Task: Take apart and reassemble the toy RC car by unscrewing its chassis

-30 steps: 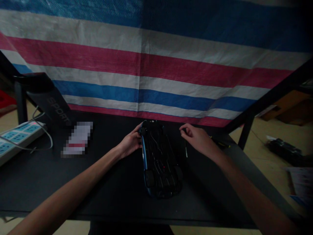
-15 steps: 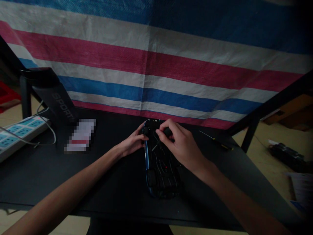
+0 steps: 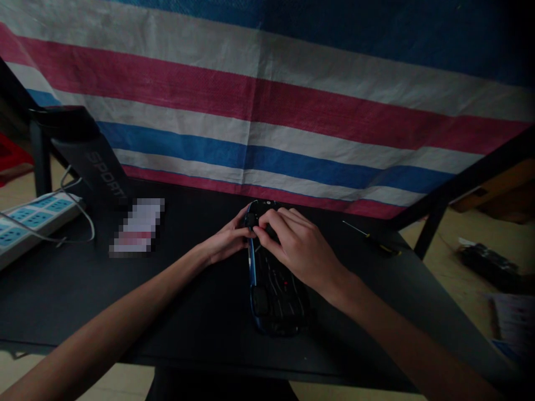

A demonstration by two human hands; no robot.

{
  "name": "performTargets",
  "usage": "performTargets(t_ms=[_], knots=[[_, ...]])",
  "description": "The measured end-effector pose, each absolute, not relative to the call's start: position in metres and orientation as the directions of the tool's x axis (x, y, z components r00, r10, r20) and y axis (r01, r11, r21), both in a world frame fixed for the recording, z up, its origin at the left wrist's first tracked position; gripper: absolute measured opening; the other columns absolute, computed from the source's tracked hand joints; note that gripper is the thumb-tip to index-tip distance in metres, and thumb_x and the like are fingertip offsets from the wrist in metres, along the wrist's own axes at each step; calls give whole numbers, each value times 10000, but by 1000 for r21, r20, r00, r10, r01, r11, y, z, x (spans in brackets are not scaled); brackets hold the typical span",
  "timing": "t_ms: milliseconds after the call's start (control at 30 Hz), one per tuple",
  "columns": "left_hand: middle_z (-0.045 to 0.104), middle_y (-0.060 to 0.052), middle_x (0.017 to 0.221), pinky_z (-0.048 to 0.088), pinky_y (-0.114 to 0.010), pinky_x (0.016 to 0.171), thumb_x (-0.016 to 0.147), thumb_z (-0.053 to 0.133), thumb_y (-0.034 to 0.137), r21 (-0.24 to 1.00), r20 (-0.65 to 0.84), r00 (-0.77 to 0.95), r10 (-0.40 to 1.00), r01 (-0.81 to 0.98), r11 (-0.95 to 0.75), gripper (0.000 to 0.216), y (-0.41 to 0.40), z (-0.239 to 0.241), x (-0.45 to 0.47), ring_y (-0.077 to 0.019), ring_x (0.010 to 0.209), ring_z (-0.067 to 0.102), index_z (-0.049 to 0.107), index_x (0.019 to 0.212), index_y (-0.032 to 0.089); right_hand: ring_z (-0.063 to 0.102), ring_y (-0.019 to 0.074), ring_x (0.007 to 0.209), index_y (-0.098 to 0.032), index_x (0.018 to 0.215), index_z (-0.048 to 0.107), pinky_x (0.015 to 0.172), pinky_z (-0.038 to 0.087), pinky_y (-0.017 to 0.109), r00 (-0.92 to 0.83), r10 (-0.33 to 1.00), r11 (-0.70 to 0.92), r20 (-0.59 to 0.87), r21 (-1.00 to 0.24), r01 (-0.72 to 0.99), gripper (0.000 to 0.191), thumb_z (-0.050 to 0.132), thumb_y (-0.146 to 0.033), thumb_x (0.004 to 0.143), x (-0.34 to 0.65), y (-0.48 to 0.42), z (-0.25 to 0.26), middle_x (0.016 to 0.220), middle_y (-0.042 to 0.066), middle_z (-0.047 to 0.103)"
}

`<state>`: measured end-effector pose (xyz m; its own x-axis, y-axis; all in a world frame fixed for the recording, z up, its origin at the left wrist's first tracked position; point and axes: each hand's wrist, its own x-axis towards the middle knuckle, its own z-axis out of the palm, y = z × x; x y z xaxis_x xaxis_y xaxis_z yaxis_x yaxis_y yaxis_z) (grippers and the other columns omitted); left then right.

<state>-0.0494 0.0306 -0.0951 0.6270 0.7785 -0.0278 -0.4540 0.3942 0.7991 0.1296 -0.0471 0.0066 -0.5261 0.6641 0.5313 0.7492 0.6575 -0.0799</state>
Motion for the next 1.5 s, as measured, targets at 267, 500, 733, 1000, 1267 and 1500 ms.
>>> performTargets(t_ms=[267, 500, 733, 1000, 1267, 1500], knots=[[690, -25, 1136, 526, -291, 815, 750, 806, 65, 796, -7, 635, 772, -464, 388, 844, 33, -97, -49, -195, 970, 664, 518, 1495, 339, 632, 257, 970, -220, 1073, 583, 889, 486, 408, -529, 736, 625, 422, -124, 771, 106, 518, -201, 992, 127, -48, 24, 991, 78, 698], [697, -16, 1110, 524, -291, 810, 737, 794, 32, 787, -2, 650, 760, -467, 402, 872, 33, -95, -49, -198, 971, 673, 495, 1497, 338, 632, 236, 944, -211, 1077, 587, 891, 473, 378, -558, 745, 642, 366, -164, 749, 116, 544, -205, 970, 129, -44, 28, 988, 65, 703], [719, -18, 1093, 517, -322, 853, 737, 754, 25, 741, 3, 671, 741, -499, 449, 815, 35, -99, -50, -200, 963, 678, 543, 1463, 327, 653, 225, 926, -226, 1065, 623, 893, 462, 379, -577, 735, 655, 356, -155, 739, 128, 531, -208, 978, 129, -44, 31, 964, 49, 719], [729, 11, 1017, 496, -303, 786, 733, 692, 18, 720, -23, 665, 746, -506, 474, 736, 36, -99, -50, -161, 830, 656, 594, 1398, 317, 669, 237, 918, -226, 1073, 646, 890, 462, 391, -562, 743, 635, 363, -118, 764, 129, 543, -260, 1004, 129, -45, 32, 959, 47, 738], [711, 15, 957, 496, -313, 802, 723, 715, 36, 710, -37, 656, 754, -513, 482, 689, 35, -96, -49, -163, 821, 638, 622, 1351, 304, 678, 254, 989, -207, 1171, 632, 930, 489, 411, -559, 739, 634, 375, -109, 765, 183, 528, -265, 1032, 129, -43, 28, 1048, 80, 747], [681, 26, 866, 474, -306, 804, 747, 704, 54, 718, -15, 664, 748, -514, 470, 577, 33, -93, -49, -167, 823, 630, 647, 1275, 281, 666, 243, 1039, -195, 1152, 627, 992, 484, 405, -552, 730, 660, 403, -206, 722, 155, 561, -244, 1021, 128, -44, 28, 1089, 81, 738]])
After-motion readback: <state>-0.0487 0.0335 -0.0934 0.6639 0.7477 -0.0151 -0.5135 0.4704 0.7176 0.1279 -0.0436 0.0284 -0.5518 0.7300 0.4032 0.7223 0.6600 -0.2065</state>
